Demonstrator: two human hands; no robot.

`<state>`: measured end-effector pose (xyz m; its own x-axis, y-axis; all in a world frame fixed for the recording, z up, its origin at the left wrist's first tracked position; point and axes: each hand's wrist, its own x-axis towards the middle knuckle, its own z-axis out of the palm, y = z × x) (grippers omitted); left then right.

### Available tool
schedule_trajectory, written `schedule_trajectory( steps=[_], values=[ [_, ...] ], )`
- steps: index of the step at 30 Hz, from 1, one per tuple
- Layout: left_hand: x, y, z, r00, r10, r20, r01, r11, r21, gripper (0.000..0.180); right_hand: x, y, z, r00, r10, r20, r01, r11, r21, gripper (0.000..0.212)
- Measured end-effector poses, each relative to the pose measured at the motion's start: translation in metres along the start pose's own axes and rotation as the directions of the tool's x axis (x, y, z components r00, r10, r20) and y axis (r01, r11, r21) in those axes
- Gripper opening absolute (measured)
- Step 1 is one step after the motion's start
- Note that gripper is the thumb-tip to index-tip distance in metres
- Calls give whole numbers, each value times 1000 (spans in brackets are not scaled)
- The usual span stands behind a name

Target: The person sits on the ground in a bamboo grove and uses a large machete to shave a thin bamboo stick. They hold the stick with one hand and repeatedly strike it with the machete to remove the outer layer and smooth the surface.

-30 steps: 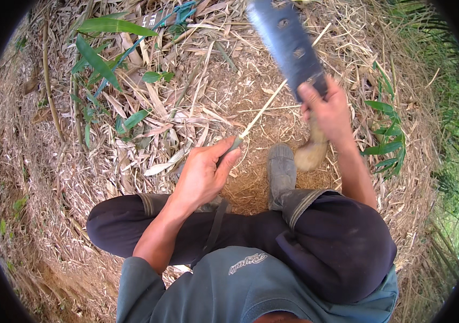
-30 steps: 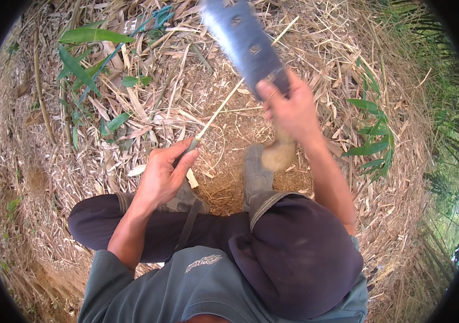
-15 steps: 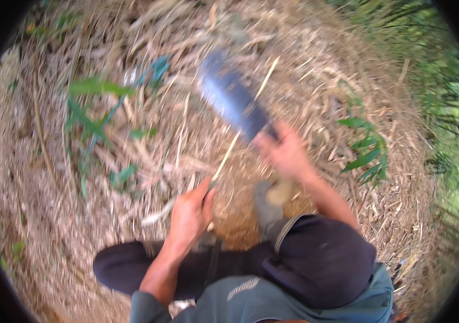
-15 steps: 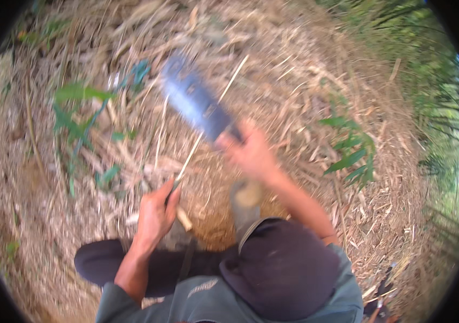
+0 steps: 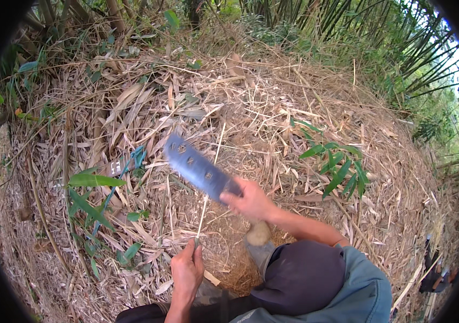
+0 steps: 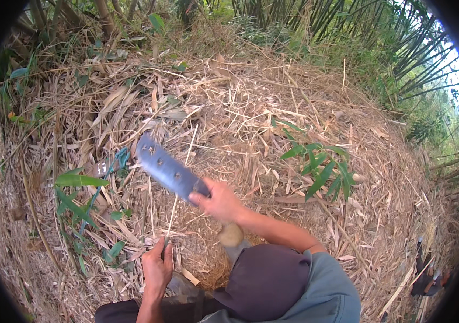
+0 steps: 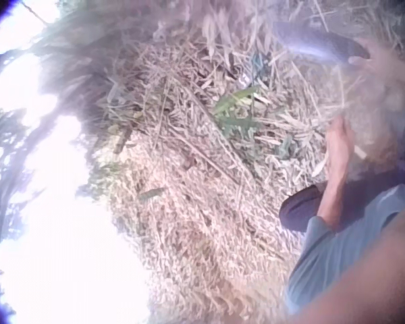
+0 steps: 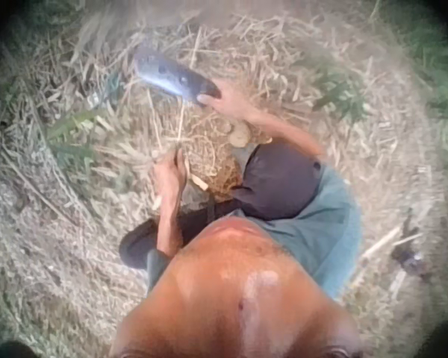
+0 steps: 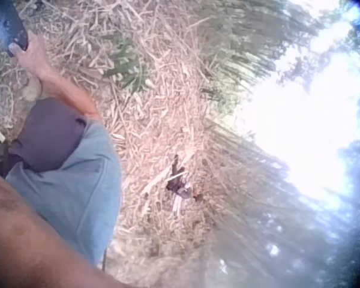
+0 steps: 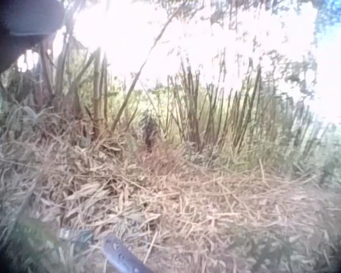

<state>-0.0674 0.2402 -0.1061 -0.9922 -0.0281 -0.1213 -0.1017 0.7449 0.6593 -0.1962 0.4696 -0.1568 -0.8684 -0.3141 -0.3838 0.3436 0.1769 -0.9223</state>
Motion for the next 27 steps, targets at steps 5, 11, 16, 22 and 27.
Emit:
schedule_trajectory(
  steps=[5,11,16,22,27],
  values=[
    [2,2,-6,999,29,16,-29,999,40,25,-19,3,33,949,-80,304,126,982,-138,32],
    [-8,0,-16,999,-47,-23,47,999,17,26,5,-7,2,999,28,22,-30,994,106,30],
    [-13,-8,0,999,-46,-16,45,999,-17,27,4,15,6,998,-70,-2,69,997,-35,33],
    [-7,-6,-8,994,-107,-12,107,994,-4,27,-21,20,52,933,-106,345,150,983,-104,33],
    [-13,-9,-12,990,-137,-16,136,988,-75,28,-9,-2,37,977,-62,203,65,998,-7,30]
  ],
)
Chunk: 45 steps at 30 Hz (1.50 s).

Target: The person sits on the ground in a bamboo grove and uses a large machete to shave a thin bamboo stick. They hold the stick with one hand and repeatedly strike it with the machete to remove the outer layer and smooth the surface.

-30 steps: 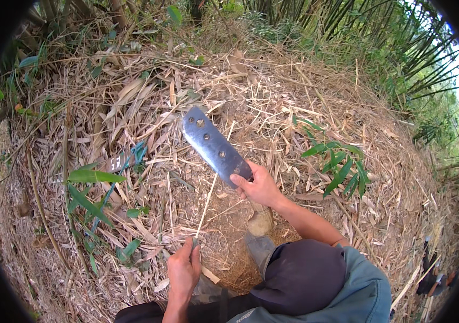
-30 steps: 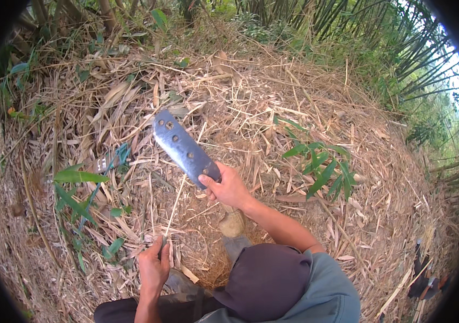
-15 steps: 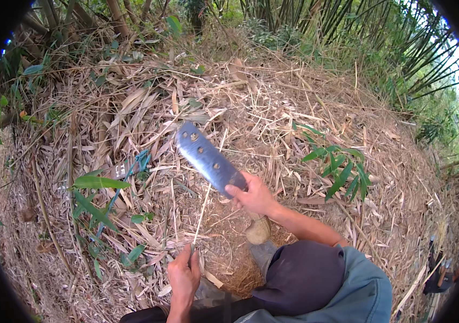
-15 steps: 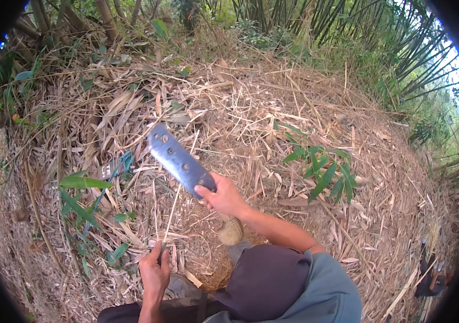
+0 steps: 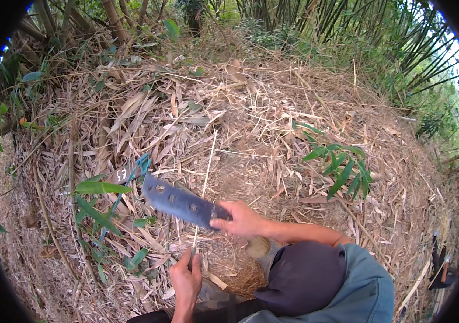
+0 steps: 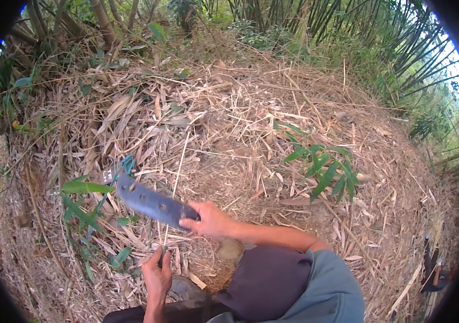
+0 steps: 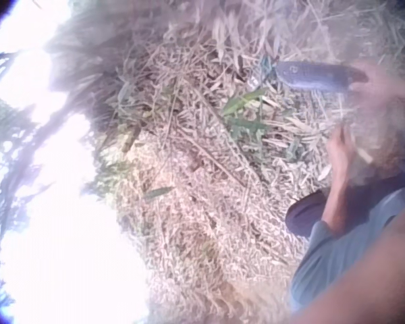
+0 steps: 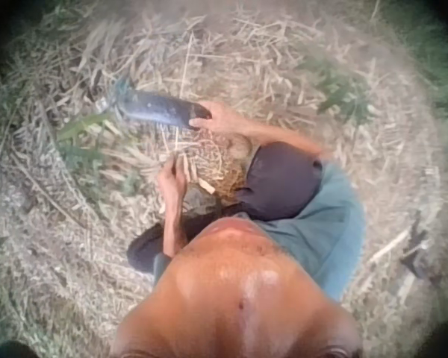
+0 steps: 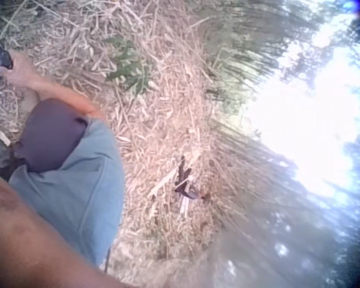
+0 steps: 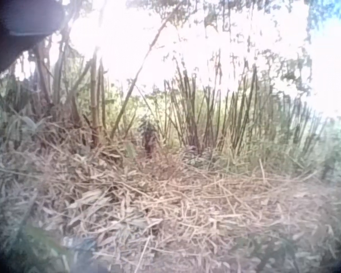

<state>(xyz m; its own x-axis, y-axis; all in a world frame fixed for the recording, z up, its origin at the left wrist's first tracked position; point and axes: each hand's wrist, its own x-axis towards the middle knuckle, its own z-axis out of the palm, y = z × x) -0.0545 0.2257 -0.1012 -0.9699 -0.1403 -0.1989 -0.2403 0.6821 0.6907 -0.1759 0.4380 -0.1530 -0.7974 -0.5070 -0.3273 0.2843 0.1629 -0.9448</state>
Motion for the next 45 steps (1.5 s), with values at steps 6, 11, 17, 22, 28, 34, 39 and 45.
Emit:
schedule_trajectory(
  steps=[6,11,17,22,28,34,39,45],
  values=[
    [3,-9,16,998,64,14,-63,997,-35,28,-2,7,-1,998,-49,-28,46,995,-84,34],
    [4,-8,13,995,27,99,-32,998,54,27,-8,10,12,984,-34,176,50,995,-90,33],
    [6,-1,10,1000,-17,0,17,998,-58,25,7,14,-12,994,18,-105,-12,999,50,31],
    [8,-18,27,998,-60,18,62,990,-126,25,-4,18,2,998,-18,67,22,998,-55,32],
    [12,-4,13,993,-99,60,110,969,-222,26,-1,7,-4,991,58,119,-77,984,161,27],
    [21,-33,-9,962,-271,27,244,815,-525,25,21,54,-57,932,130,-338,-48,970,240,30],
    [27,-20,-19,934,-355,-39,240,703,-669,30,34,129,-98,937,219,-271,-269,950,-159,31],
    [27,-20,-31,957,-247,-154,73,716,-695,27,34,207,-114,943,329,52,-273,854,-443,32]
  ],
)
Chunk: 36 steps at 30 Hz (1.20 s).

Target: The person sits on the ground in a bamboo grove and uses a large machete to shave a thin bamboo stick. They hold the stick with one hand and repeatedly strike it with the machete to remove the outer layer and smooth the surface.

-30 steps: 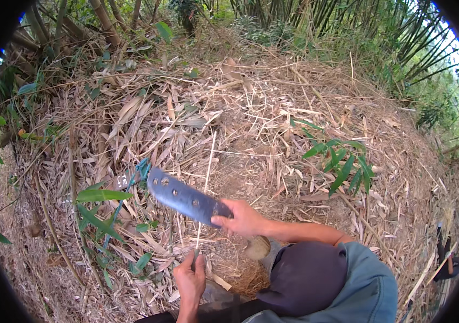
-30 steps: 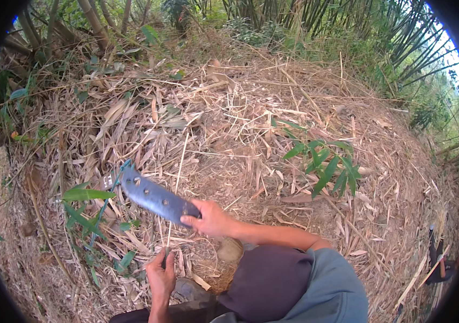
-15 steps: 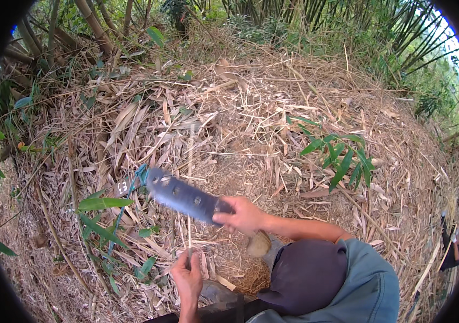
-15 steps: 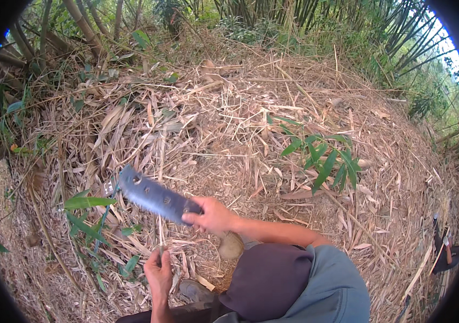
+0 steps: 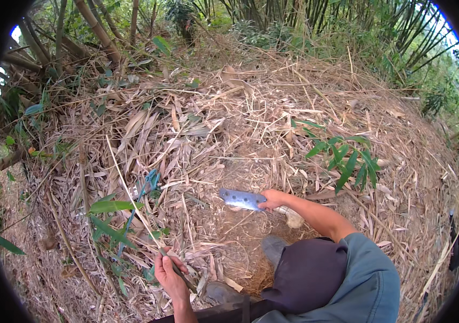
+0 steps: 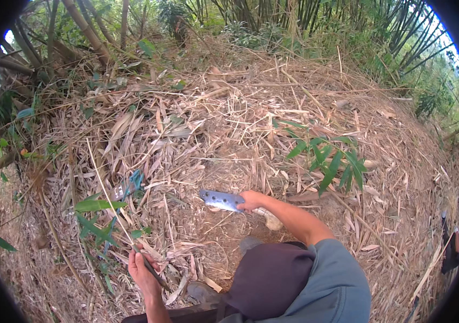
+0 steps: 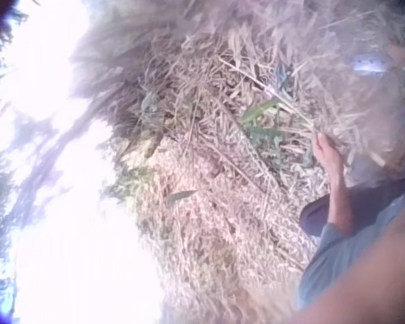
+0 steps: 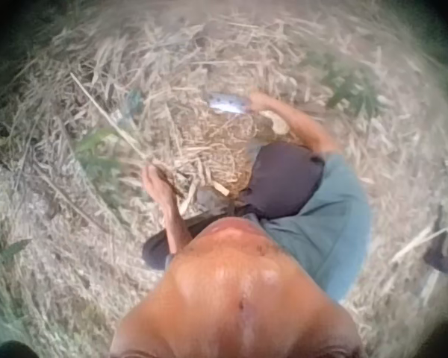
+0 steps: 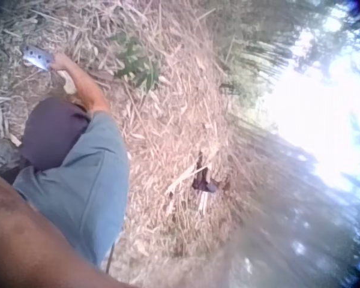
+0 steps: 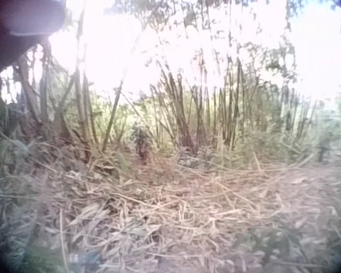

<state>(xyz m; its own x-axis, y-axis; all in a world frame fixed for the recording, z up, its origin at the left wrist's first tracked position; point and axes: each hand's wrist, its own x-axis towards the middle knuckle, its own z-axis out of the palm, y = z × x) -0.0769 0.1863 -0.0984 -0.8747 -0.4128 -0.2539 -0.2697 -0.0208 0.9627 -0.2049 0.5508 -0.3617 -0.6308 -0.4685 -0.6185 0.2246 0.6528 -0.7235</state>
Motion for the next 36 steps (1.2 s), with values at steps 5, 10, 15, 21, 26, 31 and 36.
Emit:
schedule_trajectory(
  steps=[5,10,15,21,26,31,36],
  values=[
    [12,23,-7,1000,-20,19,23,985,-173,25,-13,-11,21,976,8,-218,-106,890,-443,51],
    [22,49,-3,994,20,109,5,975,-221,25,-21,-35,-6,979,-36,-199,-95,788,-608,52],
    [32,51,14,974,113,197,-62,967,-247,26,-63,-170,-119,979,-177,-99,81,789,-609,46],
    [49,68,46,928,199,316,-128,965,-230,22,-157,-373,-143,878,-402,-259,320,896,-308,37],
    [58,71,55,903,266,337,-139,924,-357,23,-156,-409,-63,819,-446,-361,499,864,64,48],
    [52,63,40,905,235,354,-113,936,-332,22,-147,-400,-19,837,-464,-291,505,859,82,53],
    [40,67,29,902,220,371,-100,943,-317,18,-131,-405,-6,848,-436,-303,493,858,145,30]
  ],
)
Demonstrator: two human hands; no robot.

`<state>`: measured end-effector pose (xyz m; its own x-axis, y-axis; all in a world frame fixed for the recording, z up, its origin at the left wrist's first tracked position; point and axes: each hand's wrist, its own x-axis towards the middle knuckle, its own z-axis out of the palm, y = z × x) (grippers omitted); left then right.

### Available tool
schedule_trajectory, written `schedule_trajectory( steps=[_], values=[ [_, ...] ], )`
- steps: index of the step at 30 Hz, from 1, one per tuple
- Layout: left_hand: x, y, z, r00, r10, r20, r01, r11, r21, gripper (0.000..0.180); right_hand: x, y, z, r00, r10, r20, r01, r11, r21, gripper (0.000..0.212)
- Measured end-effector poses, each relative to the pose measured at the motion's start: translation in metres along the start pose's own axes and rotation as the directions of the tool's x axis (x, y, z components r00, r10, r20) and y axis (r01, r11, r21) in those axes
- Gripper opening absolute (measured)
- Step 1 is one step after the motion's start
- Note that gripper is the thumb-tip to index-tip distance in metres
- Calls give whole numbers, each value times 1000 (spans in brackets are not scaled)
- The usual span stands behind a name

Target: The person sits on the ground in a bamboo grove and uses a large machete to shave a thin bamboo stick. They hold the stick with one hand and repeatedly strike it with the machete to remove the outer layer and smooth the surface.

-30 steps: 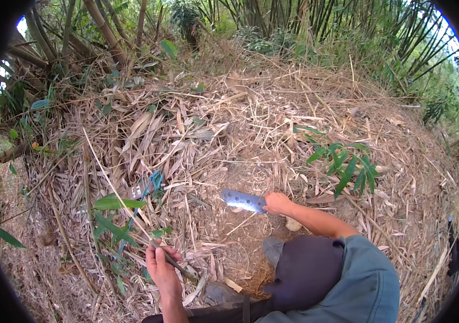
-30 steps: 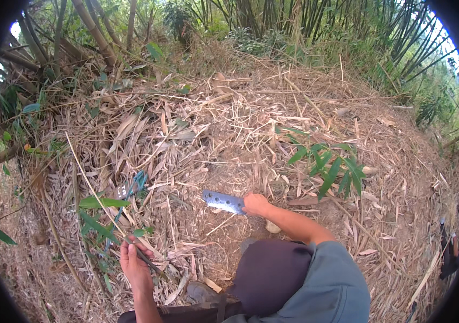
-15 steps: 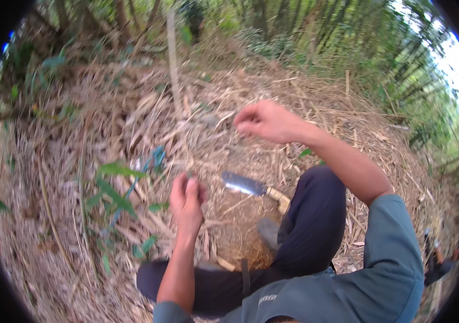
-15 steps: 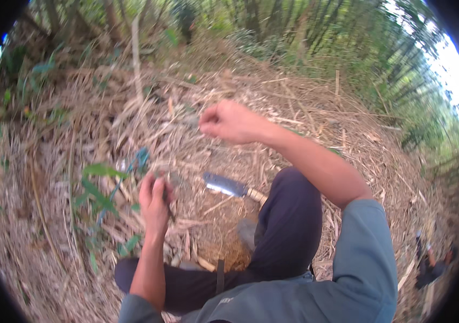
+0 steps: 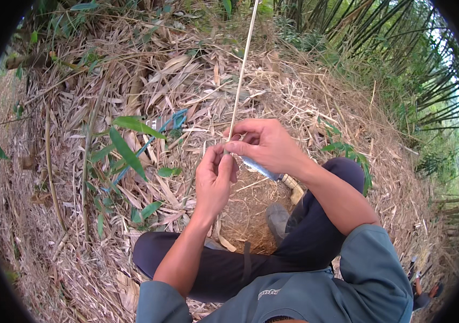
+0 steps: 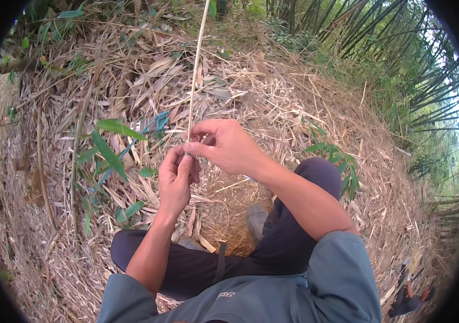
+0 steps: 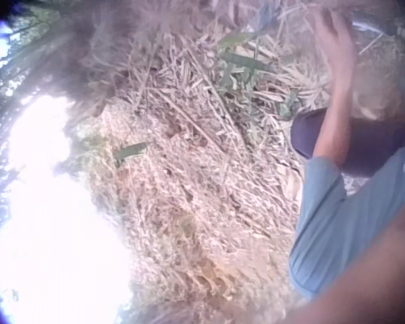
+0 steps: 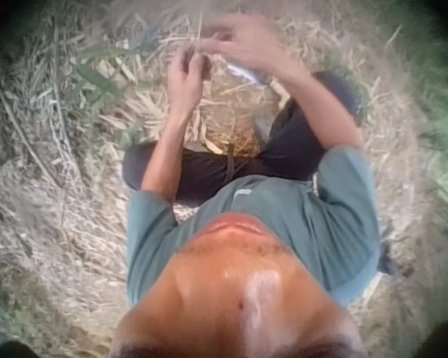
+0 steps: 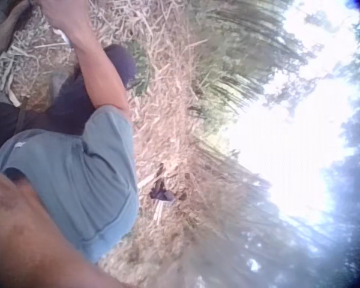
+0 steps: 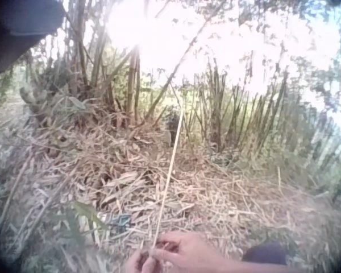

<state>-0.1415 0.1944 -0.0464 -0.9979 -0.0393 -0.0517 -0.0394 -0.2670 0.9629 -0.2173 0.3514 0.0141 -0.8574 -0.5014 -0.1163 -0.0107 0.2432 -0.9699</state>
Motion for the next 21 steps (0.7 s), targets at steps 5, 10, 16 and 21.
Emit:
schedule_trajectory(
  steps=[5,10,16,21],
  values=[
    [-4,9,-9,999,-35,41,36,999,-30,18,11,5,-6,993,-29,114,31,999,-20,17],
    [-6,12,-16,992,-23,121,20,999,25,21,7,-6,-16,979,-127,157,156,970,-186,24],
    [-4,12,-13,989,132,60,-143,957,251,21,3,11,-8,895,-444,46,437,850,-296,31],
    [-2,7,-21,927,364,89,-339,713,614,27,6,8,-15,944,-279,179,276,960,41,32]
  ],
)
